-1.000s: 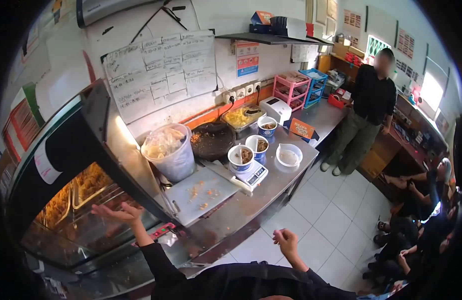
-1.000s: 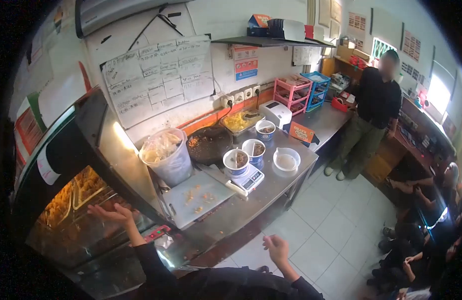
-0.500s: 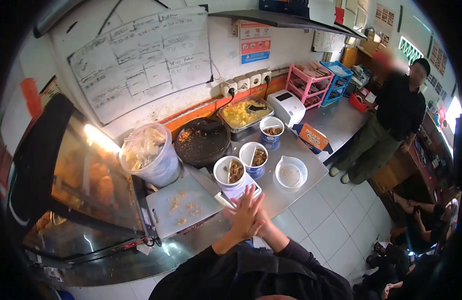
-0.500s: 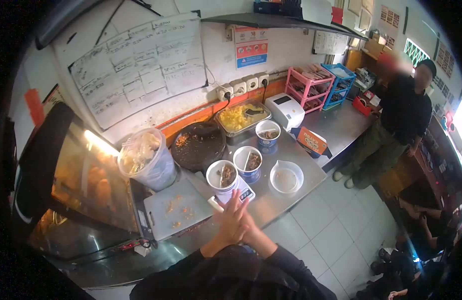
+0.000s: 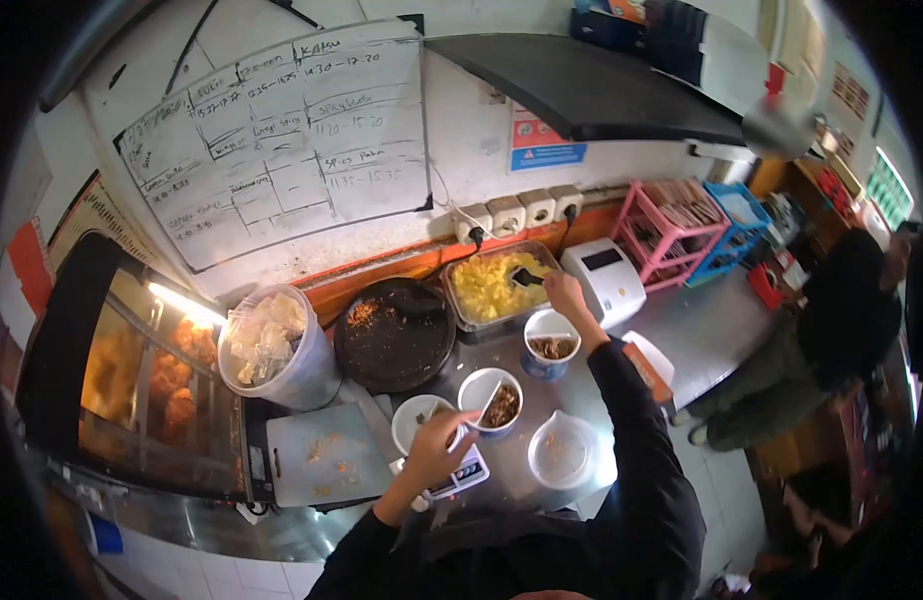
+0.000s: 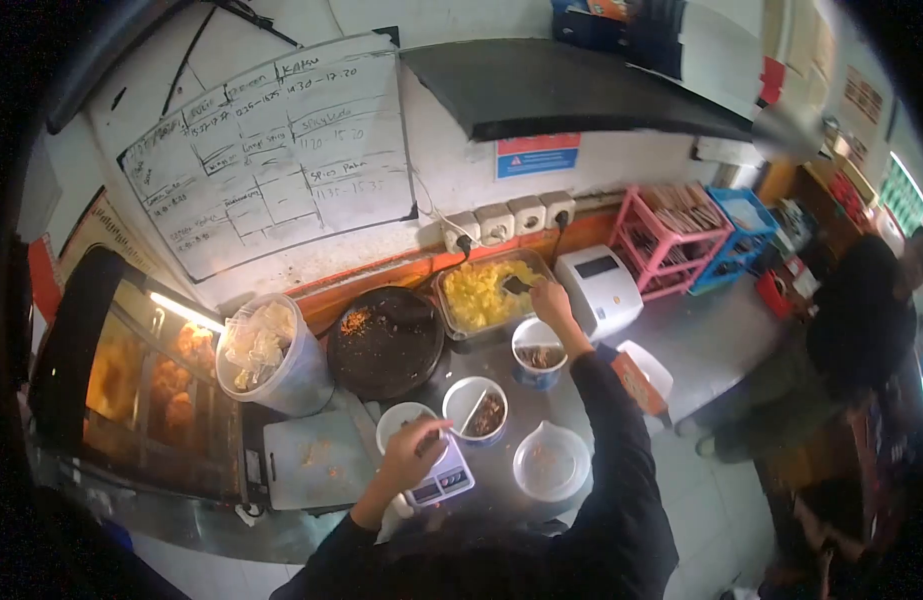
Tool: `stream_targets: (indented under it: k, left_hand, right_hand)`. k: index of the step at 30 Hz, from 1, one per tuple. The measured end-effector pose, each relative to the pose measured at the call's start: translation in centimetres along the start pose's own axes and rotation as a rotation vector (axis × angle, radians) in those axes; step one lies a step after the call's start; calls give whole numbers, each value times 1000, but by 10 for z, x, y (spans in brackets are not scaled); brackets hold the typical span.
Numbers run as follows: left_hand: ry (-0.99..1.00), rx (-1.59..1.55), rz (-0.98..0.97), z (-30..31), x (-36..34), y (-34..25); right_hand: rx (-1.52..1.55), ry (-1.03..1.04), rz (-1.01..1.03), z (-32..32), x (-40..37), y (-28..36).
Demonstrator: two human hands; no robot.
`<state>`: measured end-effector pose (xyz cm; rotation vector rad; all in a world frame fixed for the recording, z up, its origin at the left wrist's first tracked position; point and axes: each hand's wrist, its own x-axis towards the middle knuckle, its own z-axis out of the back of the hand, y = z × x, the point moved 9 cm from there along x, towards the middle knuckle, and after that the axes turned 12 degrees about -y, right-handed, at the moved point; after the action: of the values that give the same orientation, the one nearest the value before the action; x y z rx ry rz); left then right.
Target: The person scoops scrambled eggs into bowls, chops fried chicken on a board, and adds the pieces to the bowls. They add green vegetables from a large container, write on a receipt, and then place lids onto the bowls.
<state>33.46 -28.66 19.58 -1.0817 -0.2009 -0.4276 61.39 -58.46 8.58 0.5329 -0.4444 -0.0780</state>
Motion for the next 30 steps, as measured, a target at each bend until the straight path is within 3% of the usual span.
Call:
stream_targets:
  k: [5, 8, 9, 12, 15, 18, 19, 23, 27, 30]
  left_hand:
    - [-148, 224, -142, -39, 127, 6]
    - [-39, 467, 51, -88, 185, 78]
    - [15, 557, 132, -104, 199, 106]
    - [105, 747, 332, -151, 220, 184]
    - [110, 751, 470, -186, 220, 224]
    - [88, 766, 495, -196, 214, 226]
    - [74, 755, 490, -198, 214, 226]
    - [31, 726, 466, -200, 212, 230]
    - [16, 740, 506, -201, 211, 233]
    - [0, 767, 532, -201, 211, 232]
  right_hand:
    - [-391, -45, 209, -70, 45, -17]
    - [-396, 414, 130, -112, 57, -25]
    - [-413, 472, 220, -115, 58, -17]
    - [-564, 954, 133, -117, 48, -16]
    - [-657, 548, 652, -119, 45, 21]
    - [-754, 431, 647, -126, 48, 27]
    - [-744, 616, 779, -128, 41, 31]
    - [-741, 701, 781, -106, 54, 31]
    - [-439, 683, 936, -90, 56, 41]
    - [-628, 512, 1170, -116, 50, 43]
